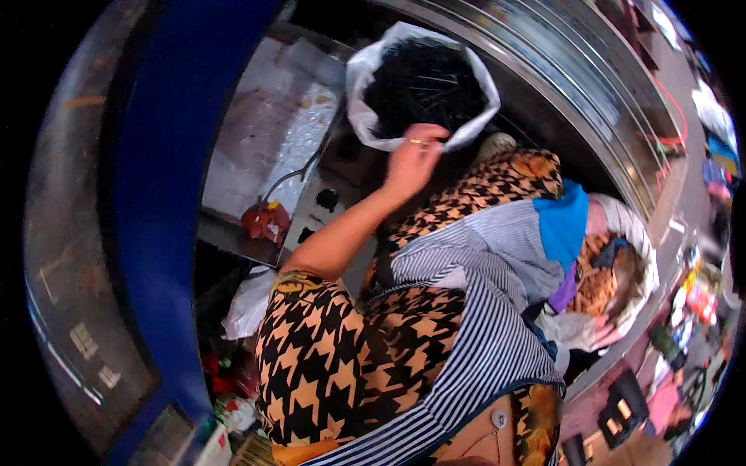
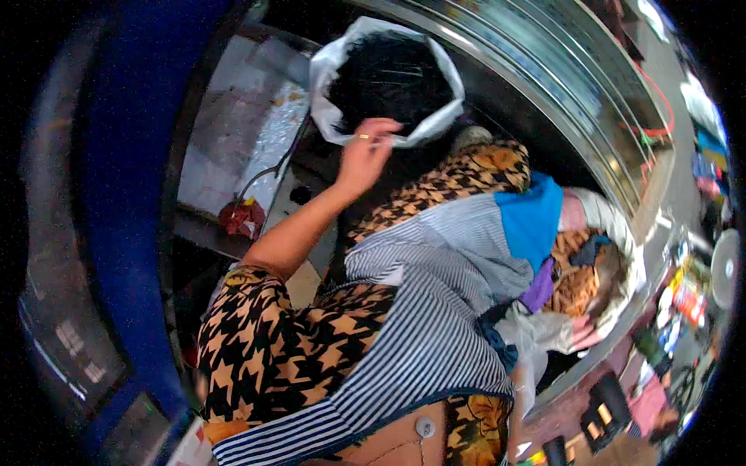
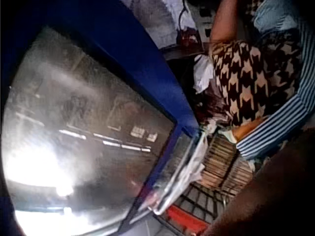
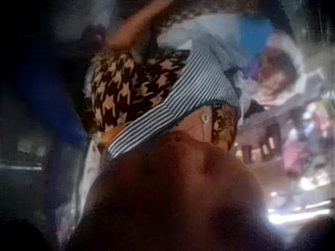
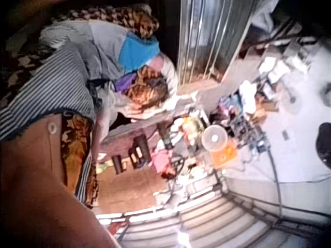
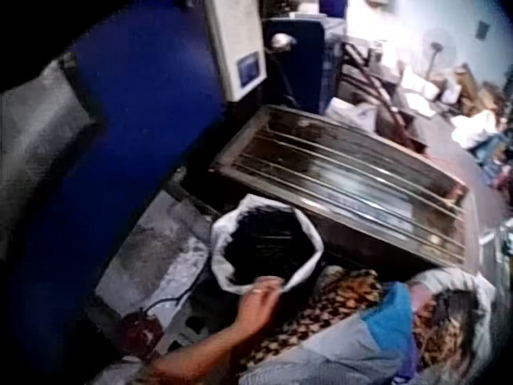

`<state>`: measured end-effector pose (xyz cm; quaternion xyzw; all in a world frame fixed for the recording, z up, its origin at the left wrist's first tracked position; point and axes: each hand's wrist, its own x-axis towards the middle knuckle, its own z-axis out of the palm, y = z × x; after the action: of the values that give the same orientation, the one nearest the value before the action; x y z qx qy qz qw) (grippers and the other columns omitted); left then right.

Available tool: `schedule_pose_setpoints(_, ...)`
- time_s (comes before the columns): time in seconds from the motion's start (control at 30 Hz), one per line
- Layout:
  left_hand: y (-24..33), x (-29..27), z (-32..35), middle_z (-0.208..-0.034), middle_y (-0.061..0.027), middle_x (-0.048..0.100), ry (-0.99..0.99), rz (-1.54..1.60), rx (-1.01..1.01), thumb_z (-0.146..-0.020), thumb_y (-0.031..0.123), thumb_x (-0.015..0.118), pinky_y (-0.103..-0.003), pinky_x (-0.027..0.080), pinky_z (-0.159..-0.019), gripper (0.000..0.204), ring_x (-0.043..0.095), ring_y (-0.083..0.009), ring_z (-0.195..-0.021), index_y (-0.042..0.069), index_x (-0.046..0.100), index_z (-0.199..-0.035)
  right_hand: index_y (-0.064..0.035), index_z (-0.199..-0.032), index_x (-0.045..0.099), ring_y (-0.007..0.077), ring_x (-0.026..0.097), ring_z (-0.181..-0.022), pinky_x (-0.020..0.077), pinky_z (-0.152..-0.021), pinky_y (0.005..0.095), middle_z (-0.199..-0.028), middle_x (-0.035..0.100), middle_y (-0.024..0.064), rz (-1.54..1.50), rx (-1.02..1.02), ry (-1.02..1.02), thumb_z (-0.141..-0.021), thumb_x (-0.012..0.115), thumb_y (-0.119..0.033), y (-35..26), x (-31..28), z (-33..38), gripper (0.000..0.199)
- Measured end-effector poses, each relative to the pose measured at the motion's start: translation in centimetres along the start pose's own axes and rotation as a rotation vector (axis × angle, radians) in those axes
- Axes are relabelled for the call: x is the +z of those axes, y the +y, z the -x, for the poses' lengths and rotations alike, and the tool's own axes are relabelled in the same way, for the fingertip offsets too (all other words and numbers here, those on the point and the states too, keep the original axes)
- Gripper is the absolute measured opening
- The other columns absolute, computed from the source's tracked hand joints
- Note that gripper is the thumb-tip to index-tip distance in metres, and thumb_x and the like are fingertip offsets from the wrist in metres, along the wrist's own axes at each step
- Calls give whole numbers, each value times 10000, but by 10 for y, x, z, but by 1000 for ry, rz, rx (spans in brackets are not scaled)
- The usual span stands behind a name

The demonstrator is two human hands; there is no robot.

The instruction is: The person assembles various black plastic components and places them into bags, then moves large bags of parts.

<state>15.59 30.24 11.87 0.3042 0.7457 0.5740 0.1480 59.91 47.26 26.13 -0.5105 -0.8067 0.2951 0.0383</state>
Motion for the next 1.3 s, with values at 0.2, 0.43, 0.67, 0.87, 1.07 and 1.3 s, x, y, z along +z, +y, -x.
schedule_pose_setpoints(0.2,-146,-112,97,-871,-42,616,615,-304,-494,-911,61,489,-276,471,-691,77,582,-141,-721,50,559,-940,-7,-1128,541,175,553,-876,462,-743,295,-1064,562,108,-76,77,-79,-908,476,-178,24,37,9,286)
schedule_pose_setpoints(0.43,-218,-88,161,-827,-71,640,684,8,-816,-880,28,494,-267,462,-641,80,584,-138,-688,54,569,-895,-10,-1135,540,171,552,-879,459,-747,289,-1074,563,102,-69,115,0,-908,478,-150,41,27,-3,274)
schedule_pose_setpoints(0.67,-279,-124,120,-815,-103,643,573,31,-619,-845,84,556,-340,480,-694,122,616,-235,-739,44,576,-959,-12,-1142,538,168,550,-882,456,-750,284,-1083,565,96,-59,176,38,-907,480,-122,44,17,-8,265)
schedule_pose_setpoints(0.87,-249,-157,-5,-1060,-182,569,582,-697,-450,-773,138,650,-412,462,-821,305,569,-356,-960,12,550,-1033,-14,-1147,537,165,548,-884,454,-753,280,-1092,565,90,-79,317,71,-907,482,-97,59,25,4,260)
schedule_pose_setpoints(1.07,-231,-203,-104,-1414,-212,311,481,-1066,-479,-834,345,584,-435,271,-1070,554,280,-351,-1318,41,449,-1277,-20,-1148,536,149,546,-859,452,-720,264,-1078,572,73,-87,370,32,-907,483,-82,69,38,-8,255)
schedule_pose_setpoints(1.3,-288,-226,-167,-1426,-223,281,354,-1237,-564,-861,399,542,-439,252,-1074,647,256,-376,-1322,62,340,-1375,-26,-1137,533,199,548,-980,508,-752,301,-1132,552,82,57,294,141,-874,489,-9,50,37,-58,267)
